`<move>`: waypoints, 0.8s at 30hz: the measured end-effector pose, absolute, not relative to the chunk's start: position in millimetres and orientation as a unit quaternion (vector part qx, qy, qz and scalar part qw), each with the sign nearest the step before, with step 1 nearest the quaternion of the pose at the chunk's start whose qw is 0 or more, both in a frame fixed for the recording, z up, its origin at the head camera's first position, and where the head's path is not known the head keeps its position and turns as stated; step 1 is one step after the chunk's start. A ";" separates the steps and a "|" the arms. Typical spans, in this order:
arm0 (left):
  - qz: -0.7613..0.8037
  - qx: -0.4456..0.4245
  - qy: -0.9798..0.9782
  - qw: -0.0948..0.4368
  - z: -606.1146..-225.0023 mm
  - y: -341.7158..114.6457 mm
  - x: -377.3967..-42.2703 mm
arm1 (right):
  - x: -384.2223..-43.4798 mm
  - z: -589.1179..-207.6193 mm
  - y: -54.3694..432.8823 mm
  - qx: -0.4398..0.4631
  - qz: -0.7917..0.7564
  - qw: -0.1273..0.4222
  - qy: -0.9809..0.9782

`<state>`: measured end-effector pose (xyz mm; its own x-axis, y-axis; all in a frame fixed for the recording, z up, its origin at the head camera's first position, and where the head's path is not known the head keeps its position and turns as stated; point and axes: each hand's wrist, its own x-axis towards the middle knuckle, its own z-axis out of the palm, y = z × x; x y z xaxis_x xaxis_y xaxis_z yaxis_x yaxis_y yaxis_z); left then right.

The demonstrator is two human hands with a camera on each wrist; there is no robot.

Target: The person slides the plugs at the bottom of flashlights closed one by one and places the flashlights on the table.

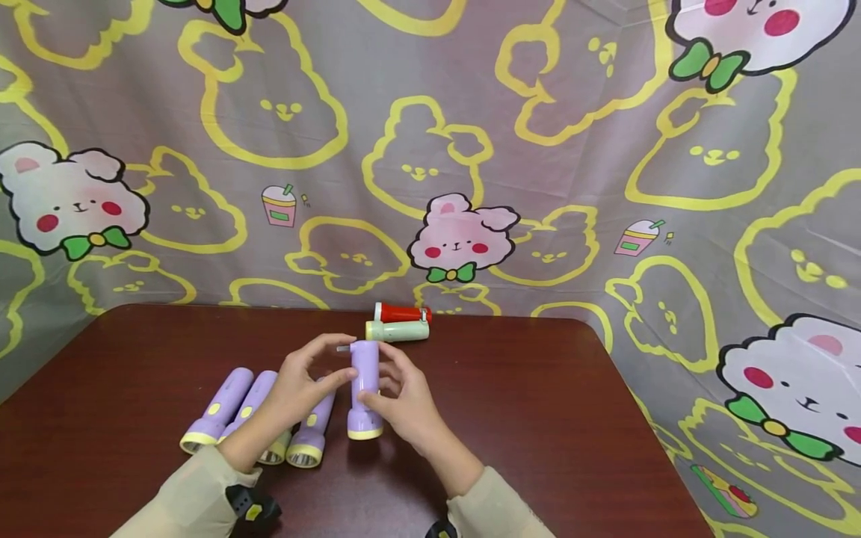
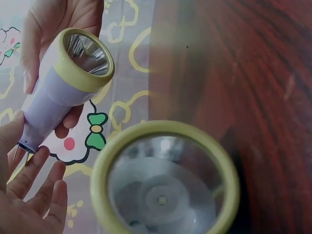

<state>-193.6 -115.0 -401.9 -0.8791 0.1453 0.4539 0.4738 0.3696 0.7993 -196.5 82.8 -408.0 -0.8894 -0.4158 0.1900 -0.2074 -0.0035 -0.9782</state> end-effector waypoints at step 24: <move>-0.504 -0.236 -0.808 0.195 -395.1 -119.3 -196.9 | -197.6 -408.0 83.9 -0.217 -0.711 0.101 0.661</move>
<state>-196.9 -119.3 -395.1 -0.8124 0.1856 0.5528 0.5781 0.3807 0.7217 -197.6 83.9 -408.0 -0.8860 -0.4295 0.1749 -0.1435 -0.1049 -0.9841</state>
